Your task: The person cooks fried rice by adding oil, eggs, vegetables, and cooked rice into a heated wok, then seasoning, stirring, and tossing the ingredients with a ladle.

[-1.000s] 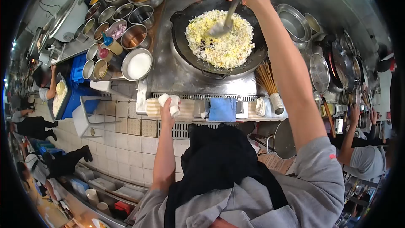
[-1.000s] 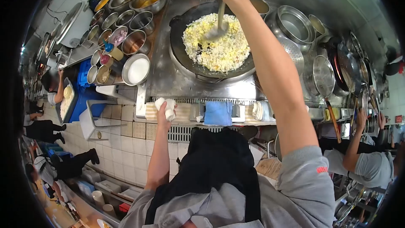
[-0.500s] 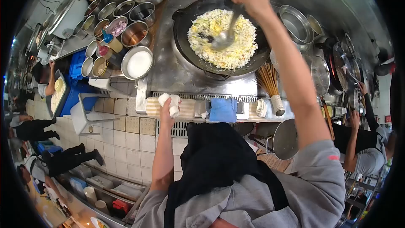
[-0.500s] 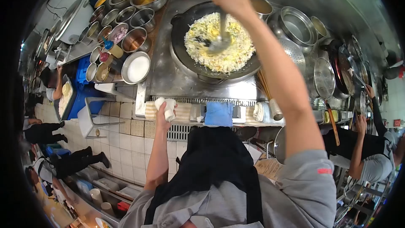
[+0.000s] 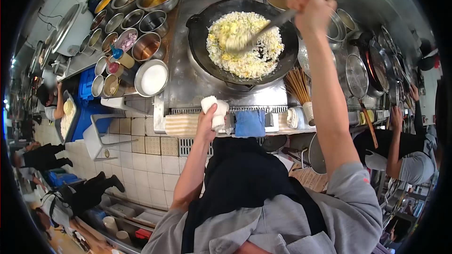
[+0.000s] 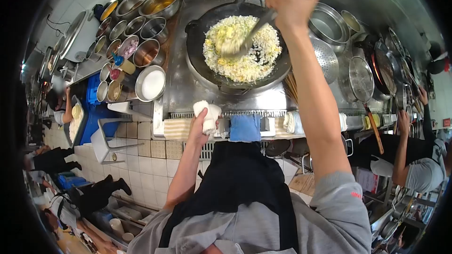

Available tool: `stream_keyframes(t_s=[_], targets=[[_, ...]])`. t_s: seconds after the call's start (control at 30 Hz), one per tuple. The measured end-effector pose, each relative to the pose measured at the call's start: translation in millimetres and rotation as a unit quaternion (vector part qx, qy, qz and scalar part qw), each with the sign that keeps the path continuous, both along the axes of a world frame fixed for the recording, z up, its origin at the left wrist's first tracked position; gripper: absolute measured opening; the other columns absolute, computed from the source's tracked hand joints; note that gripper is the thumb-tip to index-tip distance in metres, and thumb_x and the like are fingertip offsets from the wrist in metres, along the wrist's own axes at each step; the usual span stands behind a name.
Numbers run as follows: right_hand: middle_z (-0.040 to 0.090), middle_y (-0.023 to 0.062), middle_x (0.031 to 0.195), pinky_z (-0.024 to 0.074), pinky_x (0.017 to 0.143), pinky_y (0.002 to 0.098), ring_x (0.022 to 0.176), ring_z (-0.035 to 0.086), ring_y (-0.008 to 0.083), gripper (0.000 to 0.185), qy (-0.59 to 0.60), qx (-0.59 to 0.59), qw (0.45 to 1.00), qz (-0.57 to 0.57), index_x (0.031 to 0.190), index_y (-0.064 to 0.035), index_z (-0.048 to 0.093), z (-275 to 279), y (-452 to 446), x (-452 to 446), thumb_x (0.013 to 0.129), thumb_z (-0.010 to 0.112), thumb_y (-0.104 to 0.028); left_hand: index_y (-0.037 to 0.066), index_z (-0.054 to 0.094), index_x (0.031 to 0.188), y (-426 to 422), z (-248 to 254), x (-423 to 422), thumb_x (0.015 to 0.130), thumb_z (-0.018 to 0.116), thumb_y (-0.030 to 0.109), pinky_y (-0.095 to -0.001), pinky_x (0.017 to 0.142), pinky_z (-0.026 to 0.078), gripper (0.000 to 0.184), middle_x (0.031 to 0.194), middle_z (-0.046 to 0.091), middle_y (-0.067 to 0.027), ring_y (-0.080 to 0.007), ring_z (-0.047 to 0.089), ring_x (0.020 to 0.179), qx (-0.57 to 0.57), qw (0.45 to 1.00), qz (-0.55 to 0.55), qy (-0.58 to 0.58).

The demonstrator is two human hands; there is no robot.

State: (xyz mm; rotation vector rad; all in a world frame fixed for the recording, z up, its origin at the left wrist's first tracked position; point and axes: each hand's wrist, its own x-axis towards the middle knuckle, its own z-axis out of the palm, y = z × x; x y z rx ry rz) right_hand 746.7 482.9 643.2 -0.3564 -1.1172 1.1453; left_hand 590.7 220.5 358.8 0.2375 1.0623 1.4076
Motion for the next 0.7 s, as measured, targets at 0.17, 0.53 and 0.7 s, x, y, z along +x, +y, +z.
stream_keyframes(t_s=[0.17,0.53,0.7], targets=[[0.051,0.0006,0.054,0.0352,0.039,0.0237,0.044,0.048,0.006,0.027,0.081,0.006,0.992,-0.094,0.067,-0.0104,0.046,-50.1,-38.9,-18.9,0.083,0.067,-0.008,0.003,0.052,0.121,44.3,-4.9,6.1,0.095,0.053,0.048,-0.0331,0.064,0.056,0.052,0.103,0.066,-0.0156,-0.0273,0.068,0.084,-0.036,0.998,0.034,-0.043],[0.032,-0.0004,0.051,0.0303,0.051,0.0331,0.046,0.029,0.0127,0.033,0.032,-0.088,0.994,-0.063,0.061,-0.0108,0.041,-45.6,8.8,70.8,0.088,0.059,-0.017,0.01,0.056,0.1,138.4,-42.8,-2.1,0.09,0.059,0.03,-0.0396,0.055,0.051,0.023,0.08,0.065,-0.0109,-0.0293,0.066,0.072,-0.152,0.968,-0.066,-0.188],[0.026,-0.0019,0.052,0.0329,0.049,0.0358,0.045,0.028,0.0127,0.031,0.095,-0.218,0.971,-0.006,0.066,-0.0115,0.039,-44.4,28.0,120.4,0.088,0.059,-0.018,0.008,0.05,0.115,33.4,55.9,54.9,0.092,0.049,0.016,-0.038,0.049,0.051,0.024,0.091,0.064,-0.0139,-0.0282,0.067,0.072,-0.134,0.985,0.066,-0.09]])
